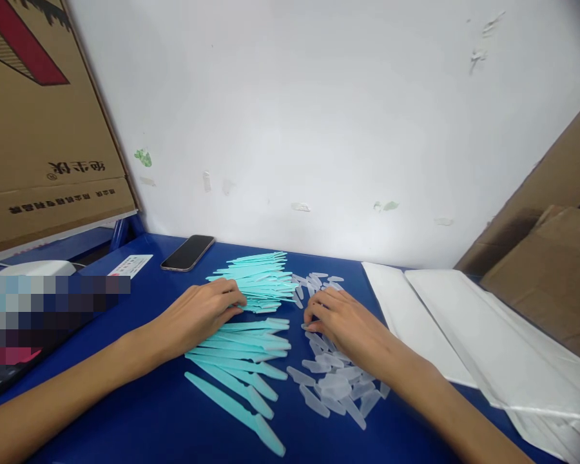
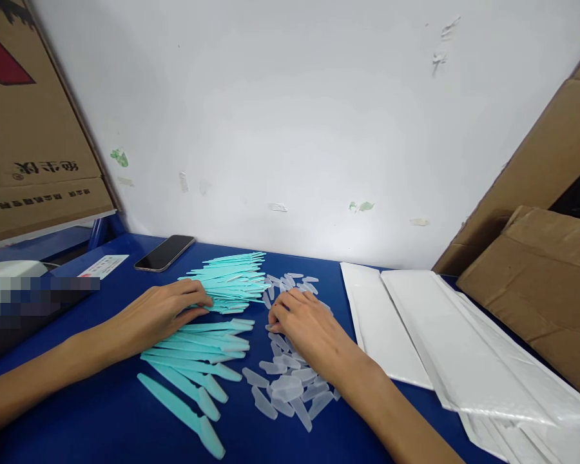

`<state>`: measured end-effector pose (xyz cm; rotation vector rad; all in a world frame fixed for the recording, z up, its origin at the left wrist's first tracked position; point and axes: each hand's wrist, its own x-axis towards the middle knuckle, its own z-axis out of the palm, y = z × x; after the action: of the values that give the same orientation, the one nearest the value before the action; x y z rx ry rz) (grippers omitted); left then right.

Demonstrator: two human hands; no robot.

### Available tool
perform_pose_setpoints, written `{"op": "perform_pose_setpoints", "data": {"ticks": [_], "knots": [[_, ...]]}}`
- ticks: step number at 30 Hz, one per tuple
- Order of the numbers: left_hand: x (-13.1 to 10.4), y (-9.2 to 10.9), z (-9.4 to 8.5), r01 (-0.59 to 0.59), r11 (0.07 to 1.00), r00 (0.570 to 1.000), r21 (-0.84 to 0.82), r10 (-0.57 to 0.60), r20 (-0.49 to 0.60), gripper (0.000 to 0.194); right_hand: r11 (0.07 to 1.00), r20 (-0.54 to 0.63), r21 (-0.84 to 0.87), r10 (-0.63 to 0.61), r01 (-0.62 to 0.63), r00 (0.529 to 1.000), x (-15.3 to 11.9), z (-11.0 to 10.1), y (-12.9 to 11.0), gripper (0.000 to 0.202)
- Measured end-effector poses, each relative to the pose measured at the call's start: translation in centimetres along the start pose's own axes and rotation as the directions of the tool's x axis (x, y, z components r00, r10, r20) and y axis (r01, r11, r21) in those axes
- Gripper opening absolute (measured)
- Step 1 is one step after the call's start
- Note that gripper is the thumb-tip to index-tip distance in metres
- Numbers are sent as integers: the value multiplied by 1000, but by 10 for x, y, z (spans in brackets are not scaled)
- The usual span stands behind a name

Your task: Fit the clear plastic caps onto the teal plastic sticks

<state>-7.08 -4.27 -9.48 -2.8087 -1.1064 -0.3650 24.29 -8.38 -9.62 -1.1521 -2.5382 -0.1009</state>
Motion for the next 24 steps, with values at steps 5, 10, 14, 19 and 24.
{"op": "perform_pose_setpoints", "data": {"ticks": [5, 10, 14, 19, 24], "knots": [[0, 1, 0, -18, 998, 1000, 61, 18, 0, 20, 999, -19, -20, -27, 27, 999, 1, -2, -2, 9], [1, 5, -1, -29, 994, 999, 106, 30, -13, 22, 997, -107, -63, -57, 51, 993, 1, -11, -5, 9], [1, 7, -5, -21, 986, 1000, 167, 19, 9, 20, 998, -80, -31, -49, 46, 996, 2, -10, -8, 7], [0, 8, -5, -51, 970, 998, 236, 43, 37, 20, 999, -64, -6, -53, 53, 997, 0, -4, -8, 11], [1, 15, -10, -93, 974, 992, 208, 109, -65, 21, 994, -131, -95, -72, 60, 989, -1, -5, -10, 27]]}}
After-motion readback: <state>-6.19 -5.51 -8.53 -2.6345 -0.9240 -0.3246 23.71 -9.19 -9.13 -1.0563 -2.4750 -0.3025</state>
